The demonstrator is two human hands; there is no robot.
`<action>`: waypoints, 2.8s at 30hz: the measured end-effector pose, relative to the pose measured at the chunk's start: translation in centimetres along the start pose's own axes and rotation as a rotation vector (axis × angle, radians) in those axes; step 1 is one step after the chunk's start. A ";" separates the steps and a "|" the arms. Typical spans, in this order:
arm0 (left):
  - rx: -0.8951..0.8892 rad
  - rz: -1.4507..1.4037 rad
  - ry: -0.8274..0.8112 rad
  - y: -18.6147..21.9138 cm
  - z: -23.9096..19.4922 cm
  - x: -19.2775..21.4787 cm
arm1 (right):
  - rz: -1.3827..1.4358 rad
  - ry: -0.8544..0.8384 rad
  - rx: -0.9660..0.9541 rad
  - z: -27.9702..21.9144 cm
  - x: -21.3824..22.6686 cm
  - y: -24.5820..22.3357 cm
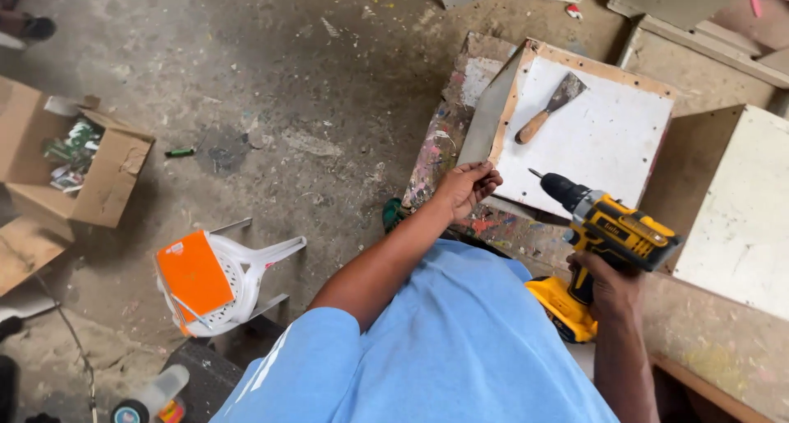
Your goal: Assembling a wooden box using a power drill and screws on a workshop floor.
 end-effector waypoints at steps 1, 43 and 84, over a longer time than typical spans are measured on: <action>0.016 0.004 -0.007 -1.1 0.7 0.4 | -0.001 0.018 -0.003 -1.0 -0.3 0.7; -0.225 -0.382 0.322 -8.4 -1.0 -1.8 | -0.620 -0.917 0.860 4.8 -5.7 -5.0; -1.418 0.843 -0.140 12.4 -18.8 -18.9 | -1.165 -0.979 0.138 5.4 -18.0 -10.4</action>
Point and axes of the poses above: each hand's wrist, its own z-axis towards the middle knuckle, its own x-axis out of the back of the hand, y = z × x, the point moved 10 cm from there along z, towards the middle knuckle, and after that the axes turned 3 degrees about x, right-handed, at the moved point
